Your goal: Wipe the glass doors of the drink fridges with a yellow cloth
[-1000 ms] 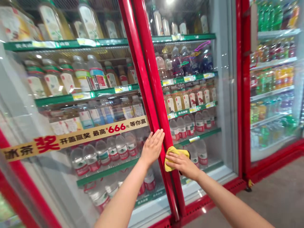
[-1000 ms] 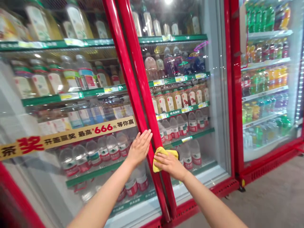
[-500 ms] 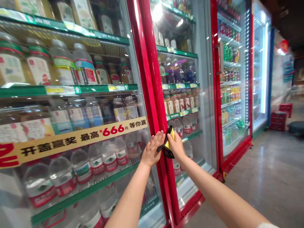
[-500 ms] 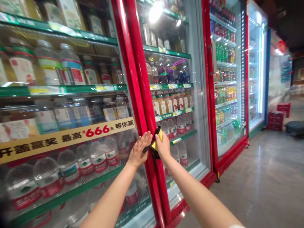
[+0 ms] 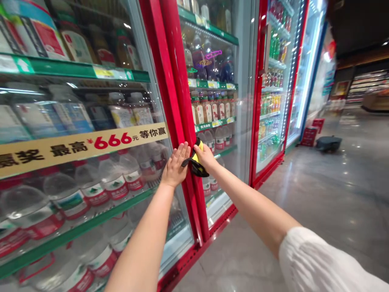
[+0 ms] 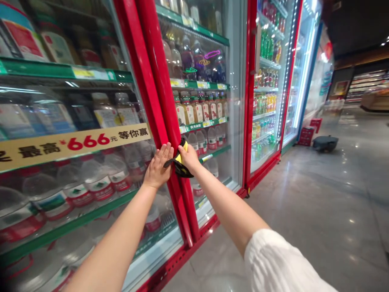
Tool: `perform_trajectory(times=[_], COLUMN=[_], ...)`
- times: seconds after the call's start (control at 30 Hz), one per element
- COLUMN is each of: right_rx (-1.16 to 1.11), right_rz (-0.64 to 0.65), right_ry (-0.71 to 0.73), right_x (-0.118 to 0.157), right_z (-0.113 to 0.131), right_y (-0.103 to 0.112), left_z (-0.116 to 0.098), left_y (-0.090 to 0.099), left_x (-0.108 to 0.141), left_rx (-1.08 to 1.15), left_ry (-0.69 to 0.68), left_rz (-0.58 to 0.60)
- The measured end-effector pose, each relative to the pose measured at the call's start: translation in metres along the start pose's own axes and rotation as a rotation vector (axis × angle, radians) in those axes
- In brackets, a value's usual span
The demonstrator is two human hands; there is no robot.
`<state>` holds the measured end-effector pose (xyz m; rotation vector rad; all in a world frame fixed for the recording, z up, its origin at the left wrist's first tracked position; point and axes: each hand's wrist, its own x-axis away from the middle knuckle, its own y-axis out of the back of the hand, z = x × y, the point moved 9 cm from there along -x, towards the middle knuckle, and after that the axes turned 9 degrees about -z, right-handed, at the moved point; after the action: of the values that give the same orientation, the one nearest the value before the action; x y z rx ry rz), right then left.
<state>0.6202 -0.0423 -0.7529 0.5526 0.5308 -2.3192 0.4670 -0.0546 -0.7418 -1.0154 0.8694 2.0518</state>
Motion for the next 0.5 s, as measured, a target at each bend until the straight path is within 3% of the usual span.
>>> perform_trajectory(times=[0.23,0.37,0.5], right_rx=[-0.064,-0.182,-0.264], right_rz=[0.043,0.1,0.19], right_ry=[-0.06,-0.084,-0.203], right_x=[0.005,0.029,0.054], right_z=[0.004,0.026,0.051], right_y=[0.004,0.028,0.065], left_z=[0.0,-0.003,-0.003], left_y=[-0.01,-0.011,-0.003], left_x=[0.002,0.0,0.0], left_rx=[0.08,0.065,0.044], left_ry=[0.009,-0.011,-0.067], left_rz=[0.117,0.195,0.2])
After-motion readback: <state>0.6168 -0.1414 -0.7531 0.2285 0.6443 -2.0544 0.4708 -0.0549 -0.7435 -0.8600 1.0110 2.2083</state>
